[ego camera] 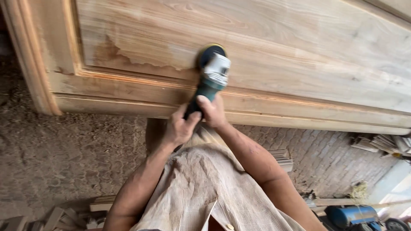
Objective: The person sands a large wooden door panel using an electric orbital sander and manual sandpaper.
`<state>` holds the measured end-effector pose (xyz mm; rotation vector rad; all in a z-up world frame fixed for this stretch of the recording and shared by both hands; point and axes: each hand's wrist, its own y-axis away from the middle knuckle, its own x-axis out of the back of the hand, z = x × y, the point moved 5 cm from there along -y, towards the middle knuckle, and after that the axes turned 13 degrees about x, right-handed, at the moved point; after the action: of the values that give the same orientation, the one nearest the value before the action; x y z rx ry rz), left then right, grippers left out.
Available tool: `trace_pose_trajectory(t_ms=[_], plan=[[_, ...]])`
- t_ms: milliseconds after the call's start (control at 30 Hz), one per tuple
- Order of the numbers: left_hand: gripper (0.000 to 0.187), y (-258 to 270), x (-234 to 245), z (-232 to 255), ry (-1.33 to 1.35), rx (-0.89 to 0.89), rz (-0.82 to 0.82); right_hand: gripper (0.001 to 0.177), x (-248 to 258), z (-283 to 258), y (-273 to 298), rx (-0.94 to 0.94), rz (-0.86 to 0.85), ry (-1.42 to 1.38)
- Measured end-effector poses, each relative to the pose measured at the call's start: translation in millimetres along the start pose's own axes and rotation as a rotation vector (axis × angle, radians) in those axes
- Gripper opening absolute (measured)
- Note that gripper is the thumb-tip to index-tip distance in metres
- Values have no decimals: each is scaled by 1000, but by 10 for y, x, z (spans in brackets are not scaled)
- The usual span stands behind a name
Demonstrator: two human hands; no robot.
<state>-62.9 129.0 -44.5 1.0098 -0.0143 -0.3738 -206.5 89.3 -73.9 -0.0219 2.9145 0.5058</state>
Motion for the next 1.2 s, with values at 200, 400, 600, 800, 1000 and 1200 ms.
trace_pose_trajectory(t_ms=[200,400,600,800,1000,1200], plan=[[66,490,1297,-276,75,-271,465,59,-1741,-163,-465,115,-334,101],[66,494,1353,-215,252,-451,378,63,-1723,37,-387,31,-397,208],[68,384,1065,-459,197,-318,267,53,-1488,-21,-199,-81,-264,17],[67,514,1664,-426,460,-354,293,48,-2169,59,-437,-27,-393,173],[62,519,1239,-478,395,-455,254,50,-1731,-68,-185,-43,-390,195],[63,392,1232,-666,399,-259,176,47,-1733,74,-199,-13,-372,163]])
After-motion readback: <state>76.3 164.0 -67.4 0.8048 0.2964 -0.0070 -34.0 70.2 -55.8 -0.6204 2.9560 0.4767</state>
